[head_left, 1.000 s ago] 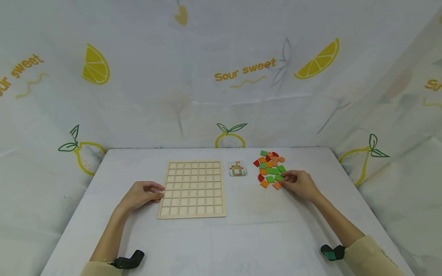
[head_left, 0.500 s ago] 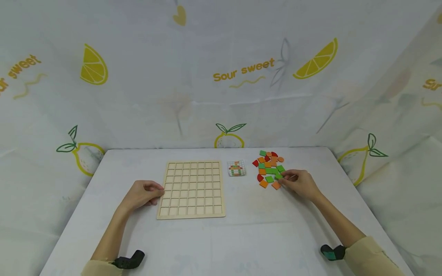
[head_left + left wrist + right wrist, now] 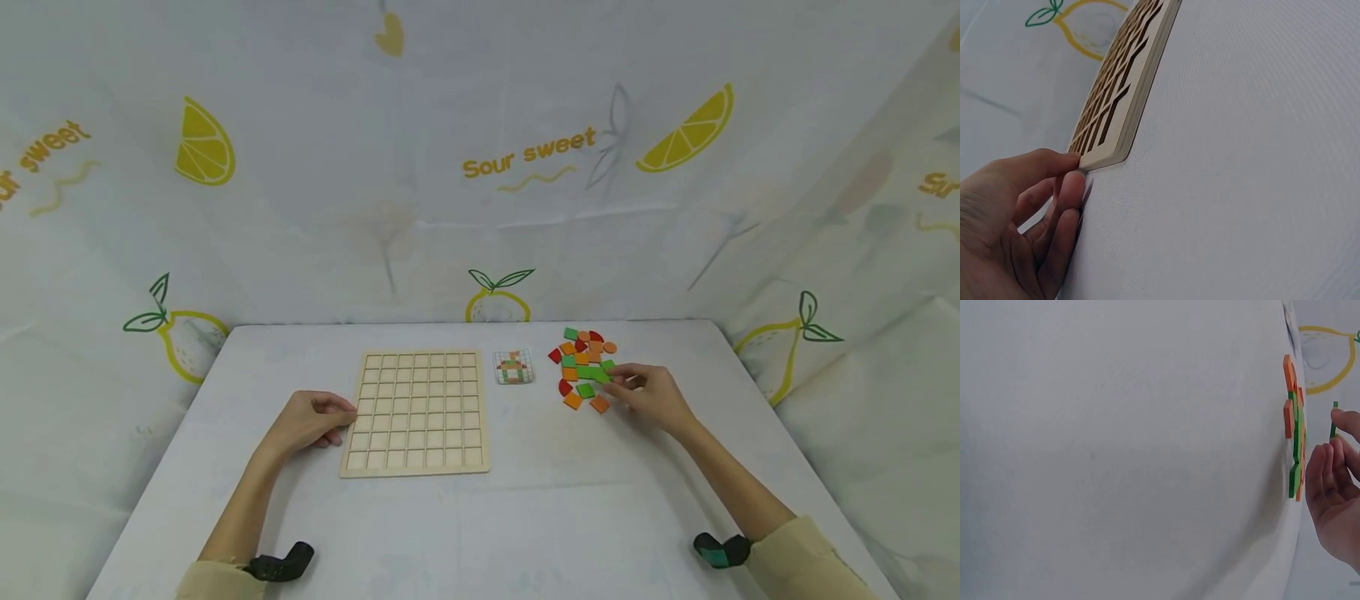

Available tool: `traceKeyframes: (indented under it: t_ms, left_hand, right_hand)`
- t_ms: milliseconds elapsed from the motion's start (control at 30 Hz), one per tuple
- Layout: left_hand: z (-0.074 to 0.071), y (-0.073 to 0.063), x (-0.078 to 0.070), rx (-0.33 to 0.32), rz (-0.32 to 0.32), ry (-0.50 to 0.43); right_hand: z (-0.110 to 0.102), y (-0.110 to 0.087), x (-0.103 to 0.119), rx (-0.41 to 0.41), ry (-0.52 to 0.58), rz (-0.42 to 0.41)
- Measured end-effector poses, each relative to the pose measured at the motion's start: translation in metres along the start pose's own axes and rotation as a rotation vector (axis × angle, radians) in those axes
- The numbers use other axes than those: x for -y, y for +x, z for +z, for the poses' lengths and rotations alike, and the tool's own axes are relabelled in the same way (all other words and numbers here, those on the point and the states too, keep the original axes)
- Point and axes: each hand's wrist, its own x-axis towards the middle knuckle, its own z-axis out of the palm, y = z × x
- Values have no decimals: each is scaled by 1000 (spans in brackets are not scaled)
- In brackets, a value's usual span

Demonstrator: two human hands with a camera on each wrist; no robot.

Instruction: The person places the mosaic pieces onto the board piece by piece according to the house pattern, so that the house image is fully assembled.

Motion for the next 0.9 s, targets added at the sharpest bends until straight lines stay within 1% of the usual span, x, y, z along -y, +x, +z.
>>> traceKeyframes:
  t_ms: [200,400,567,700,900]
  left_hand:
    - [-2,-1,1,-1,-8,-8]
    - [0,-1,1,1,-7,-9]
    - [2,-1,0,0,-8,-8]
    - [1,-3,-1,-1,2,-16]
    - [2,-4,-3,-7,-1,-22]
  right_hand:
    - [9,-1,22,26,30,-60]
    - [17,-2,41,35,14,-106]
    - [23,-3,52,43,9,-150]
    - [27,-5,60,40,31,-186]
    - [33,-6,70,45,62,-242]
